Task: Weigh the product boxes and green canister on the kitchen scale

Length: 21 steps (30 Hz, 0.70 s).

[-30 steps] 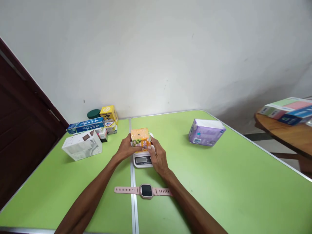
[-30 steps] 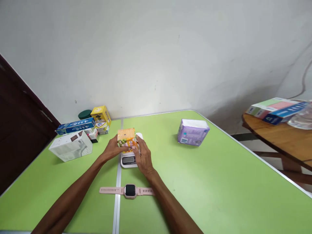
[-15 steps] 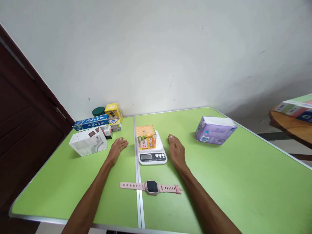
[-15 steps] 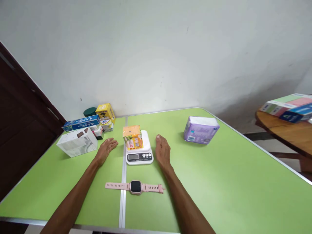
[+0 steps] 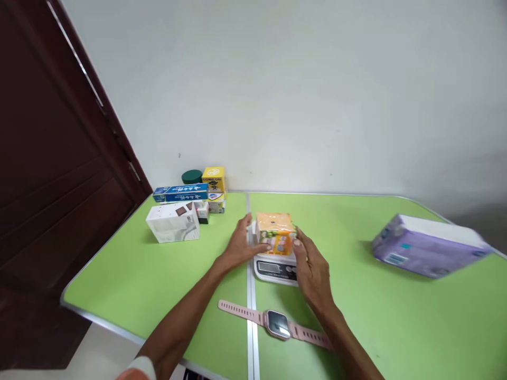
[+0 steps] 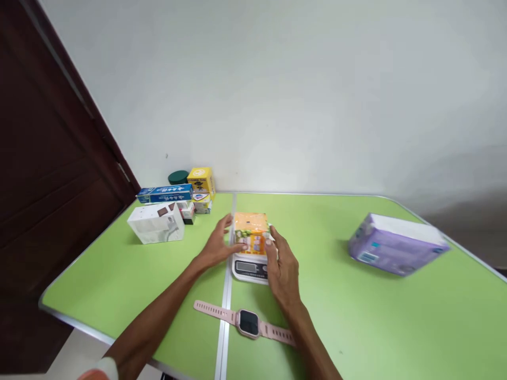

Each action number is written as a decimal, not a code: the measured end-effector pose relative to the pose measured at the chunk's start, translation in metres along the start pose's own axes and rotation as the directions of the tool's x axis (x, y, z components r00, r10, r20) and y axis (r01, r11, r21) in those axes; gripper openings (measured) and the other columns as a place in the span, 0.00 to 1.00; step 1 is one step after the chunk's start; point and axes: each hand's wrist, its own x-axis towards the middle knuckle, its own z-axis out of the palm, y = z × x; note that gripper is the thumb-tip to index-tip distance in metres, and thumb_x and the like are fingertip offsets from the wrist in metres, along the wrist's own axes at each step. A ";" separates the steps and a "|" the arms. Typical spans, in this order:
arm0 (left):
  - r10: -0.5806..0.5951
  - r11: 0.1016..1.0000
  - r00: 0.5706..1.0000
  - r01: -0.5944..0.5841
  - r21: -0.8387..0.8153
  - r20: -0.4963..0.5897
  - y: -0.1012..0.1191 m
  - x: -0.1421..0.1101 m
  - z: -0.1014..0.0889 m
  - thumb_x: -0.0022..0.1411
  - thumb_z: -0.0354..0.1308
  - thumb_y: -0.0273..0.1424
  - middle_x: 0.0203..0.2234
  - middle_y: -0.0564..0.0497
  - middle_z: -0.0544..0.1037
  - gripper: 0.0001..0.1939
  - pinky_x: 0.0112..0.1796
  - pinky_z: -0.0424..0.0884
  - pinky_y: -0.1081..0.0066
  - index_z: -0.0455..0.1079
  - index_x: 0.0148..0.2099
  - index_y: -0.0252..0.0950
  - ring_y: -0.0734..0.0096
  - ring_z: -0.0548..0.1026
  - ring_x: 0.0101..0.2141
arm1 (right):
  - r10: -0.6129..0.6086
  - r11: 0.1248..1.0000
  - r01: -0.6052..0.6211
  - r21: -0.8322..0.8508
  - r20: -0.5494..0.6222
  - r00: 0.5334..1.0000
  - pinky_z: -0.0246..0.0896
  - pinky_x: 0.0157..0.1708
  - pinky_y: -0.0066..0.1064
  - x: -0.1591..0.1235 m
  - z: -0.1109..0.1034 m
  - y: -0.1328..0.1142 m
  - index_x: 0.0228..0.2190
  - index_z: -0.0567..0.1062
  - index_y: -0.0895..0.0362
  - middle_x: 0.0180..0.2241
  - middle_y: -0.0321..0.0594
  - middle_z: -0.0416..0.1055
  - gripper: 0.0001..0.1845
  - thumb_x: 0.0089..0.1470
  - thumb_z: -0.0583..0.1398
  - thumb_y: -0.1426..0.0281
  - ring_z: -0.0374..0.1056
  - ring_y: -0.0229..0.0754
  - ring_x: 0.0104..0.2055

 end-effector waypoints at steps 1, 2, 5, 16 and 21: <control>-0.011 1.000 0.999 0.011 0.003 0.049 0.001 0.005 0.001 0.46 0.79 0.43 0.63 0.34 0.72 0.49 0.61 0.70 0.47 0.65 0.66 0.35 0.46 0.73 0.61 | 0.016 1.000 -0.016 -0.010 0.027 1.000 0.67 0.59 0.49 0.000 0.003 -0.004 0.58 0.76 0.57 0.59 0.52 0.76 0.34 0.69 0.50 0.46 0.73 0.56 0.58; -0.022 1.000 0.996 0.022 -0.002 0.087 0.003 0.009 0.001 0.46 0.79 0.43 0.59 0.35 0.75 0.46 0.56 0.74 0.48 0.67 0.64 0.34 0.47 0.76 0.56 | 0.032 0.999 -0.031 -0.023 0.050 0.998 0.69 0.56 0.48 0.000 0.005 -0.009 0.58 0.76 0.56 0.56 0.51 0.77 0.33 0.69 0.50 0.45 0.74 0.57 0.55; -0.036 0.998 0.993 0.040 -0.038 0.109 0.008 0.007 -0.008 0.48 0.78 0.41 0.55 0.37 0.78 0.39 0.48 0.78 0.54 0.70 0.59 0.34 0.50 0.78 0.52 | 0.029 0.999 -0.025 -0.039 0.089 0.996 0.71 0.50 0.47 -0.001 0.010 -0.022 0.57 0.76 0.54 0.52 0.50 0.79 0.32 0.68 0.51 0.45 0.76 0.57 0.49; -0.123 0.992 0.967 0.124 -0.011 -0.225 0.027 -0.086 -0.158 0.52 0.75 0.40 0.59 0.39 0.78 0.39 0.56 0.75 0.54 0.68 0.63 0.36 0.50 0.79 0.55 | -0.217 0.955 0.125 0.270 0.348 0.912 0.66 0.62 0.55 -0.038 0.132 -0.094 0.68 0.66 0.50 0.63 0.50 0.71 0.33 0.68 0.56 0.50 0.69 0.58 0.63; -0.207 0.976 0.921 0.216 -0.009 -0.330 0.002 -0.135 -0.220 0.49 0.76 0.44 0.58 0.38 0.79 0.41 0.59 0.73 0.51 0.69 0.62 0.35 0.46 0.78 0.57 | -0.298 0.908 0.082 0.411 0.495 0.816 0.68 0.60 0.50 -0.067 0.203 -0.106 0.68 0.66 0.49 0.58 0.47 0.75 0.31 0.69 0.56 0.52 0.71 0.57 0.60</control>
